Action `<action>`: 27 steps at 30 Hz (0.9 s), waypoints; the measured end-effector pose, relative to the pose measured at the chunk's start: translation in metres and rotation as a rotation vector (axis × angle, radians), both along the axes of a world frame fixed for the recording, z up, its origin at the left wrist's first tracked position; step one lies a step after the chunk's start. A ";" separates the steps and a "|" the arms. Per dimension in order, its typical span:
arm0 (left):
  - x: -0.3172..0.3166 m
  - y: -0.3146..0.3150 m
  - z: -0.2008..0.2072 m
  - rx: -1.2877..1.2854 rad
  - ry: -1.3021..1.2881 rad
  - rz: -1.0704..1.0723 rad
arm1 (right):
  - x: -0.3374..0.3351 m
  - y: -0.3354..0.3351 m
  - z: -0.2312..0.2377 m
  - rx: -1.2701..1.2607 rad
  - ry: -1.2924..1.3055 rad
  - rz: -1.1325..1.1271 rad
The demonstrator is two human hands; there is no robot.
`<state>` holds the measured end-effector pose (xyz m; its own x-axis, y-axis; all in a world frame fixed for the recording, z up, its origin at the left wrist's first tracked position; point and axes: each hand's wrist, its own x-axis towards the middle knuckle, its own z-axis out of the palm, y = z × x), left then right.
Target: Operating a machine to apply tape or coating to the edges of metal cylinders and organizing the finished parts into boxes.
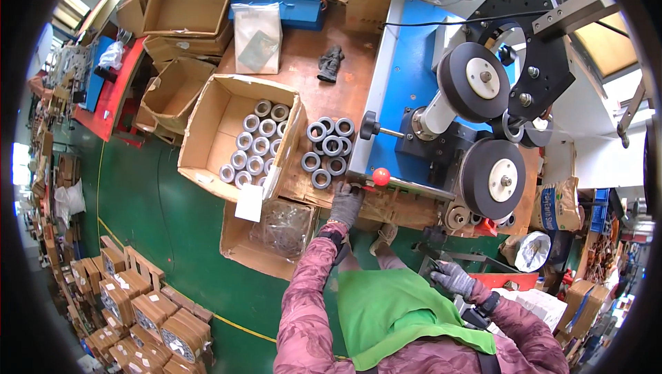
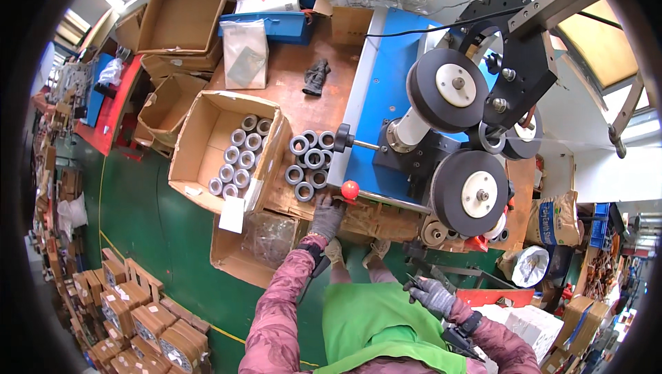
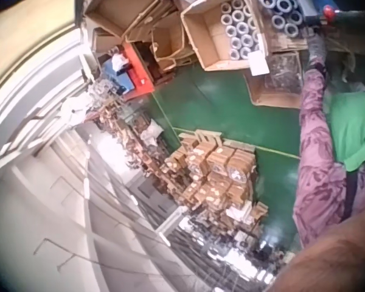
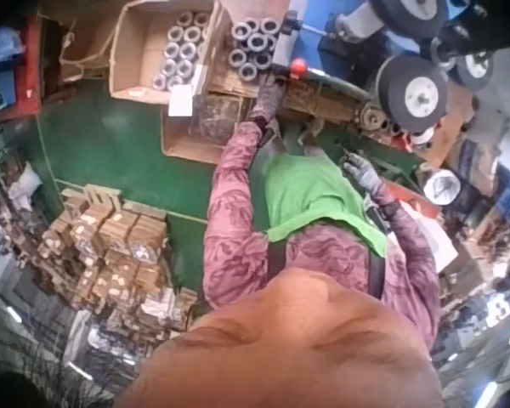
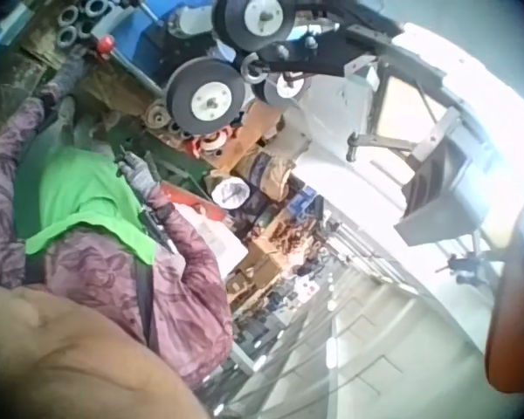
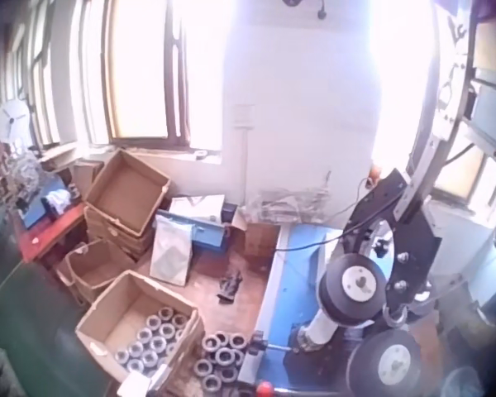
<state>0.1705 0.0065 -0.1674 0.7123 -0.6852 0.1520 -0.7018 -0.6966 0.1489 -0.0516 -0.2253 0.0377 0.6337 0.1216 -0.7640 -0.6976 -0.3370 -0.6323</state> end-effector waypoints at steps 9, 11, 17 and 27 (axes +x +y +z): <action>-0.085 0.068 0.145 -1.503 1.815 0.531 | 0.107 0.073 0.000 -0.006 -0.502 -0.085; -0.098 0.086 0.179 -1.375 1.549 0.512 | 0.123 0.104 0.012 0.318 -0.231 -0.218; -0.105 0.146 0.265 -1.239 1.065 0.600 | 0.119 0.180 0.051 0.923 0.327 0.014; -0.102 0.223 0.294 -1.367 0.797 0.602 | 0.136 0.255 0.147 0.399 -1.221 0.500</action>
